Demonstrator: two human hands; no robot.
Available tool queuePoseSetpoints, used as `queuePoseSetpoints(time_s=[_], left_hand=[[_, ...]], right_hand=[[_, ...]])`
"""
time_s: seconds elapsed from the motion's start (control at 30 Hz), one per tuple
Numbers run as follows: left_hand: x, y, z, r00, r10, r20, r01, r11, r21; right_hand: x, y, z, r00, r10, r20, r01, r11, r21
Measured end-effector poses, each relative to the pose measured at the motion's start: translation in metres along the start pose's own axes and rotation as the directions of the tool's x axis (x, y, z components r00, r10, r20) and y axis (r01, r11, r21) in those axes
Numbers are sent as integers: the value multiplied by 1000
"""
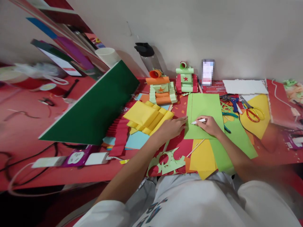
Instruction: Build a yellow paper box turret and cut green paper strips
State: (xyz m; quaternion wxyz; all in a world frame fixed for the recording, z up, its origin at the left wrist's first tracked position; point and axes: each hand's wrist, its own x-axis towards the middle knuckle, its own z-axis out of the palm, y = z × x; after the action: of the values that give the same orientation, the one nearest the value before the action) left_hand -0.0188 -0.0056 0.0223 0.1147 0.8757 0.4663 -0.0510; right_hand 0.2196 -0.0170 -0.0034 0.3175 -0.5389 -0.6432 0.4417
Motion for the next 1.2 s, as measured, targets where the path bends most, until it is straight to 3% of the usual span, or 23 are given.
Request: queuePoseSetpoints(time_s=[0.2, 0.37, 0.5, 0.67, 0.8, 0.97, 1.13, 1.2], left_hand=[[-1, 0, -1, 1000, -5, 3, 5, 1000, 6], [-1, -1, 1, 1000, -11, 10, 11, 1000, -1], [-1, 0, -1, 1000, -15, 7, 15, 1000, -2], [0, 1, -2, 1000, -16, 20, 16, 1000, -7], [0, 1, -1, 1000, -15, 5, 15, 1000, -15], [-1, 0, -2, 1000, -7, 14, 8, 1000, -9], [-1, 0, -2, 1000, -11, 13, 11, 1000, -8], [-1, 0, -2, 1000, -12, 9, 12, 1000, -12]], right_hand=[[0, -2, 1, 999, 20, -39, -18, 999, 43], [-1, -4, 0, 998, 31, 62, -33, 999, 43], [-1, -2, 1, 998, 51, -27, -48, 996, 81], [-1, -1, 1, 996, 29, 80, -33, 998, 56], [-1, -4, 2, 997, 69, -29, -65, 992, 111], [-2, -3, 3, 992, 39, 116, -46, 997, 64], [-1, -2, 4, 997, 71, -14, -68, 988, 138], [-1, -2, 3, 998, 54, 29, -57, 991, 118]])
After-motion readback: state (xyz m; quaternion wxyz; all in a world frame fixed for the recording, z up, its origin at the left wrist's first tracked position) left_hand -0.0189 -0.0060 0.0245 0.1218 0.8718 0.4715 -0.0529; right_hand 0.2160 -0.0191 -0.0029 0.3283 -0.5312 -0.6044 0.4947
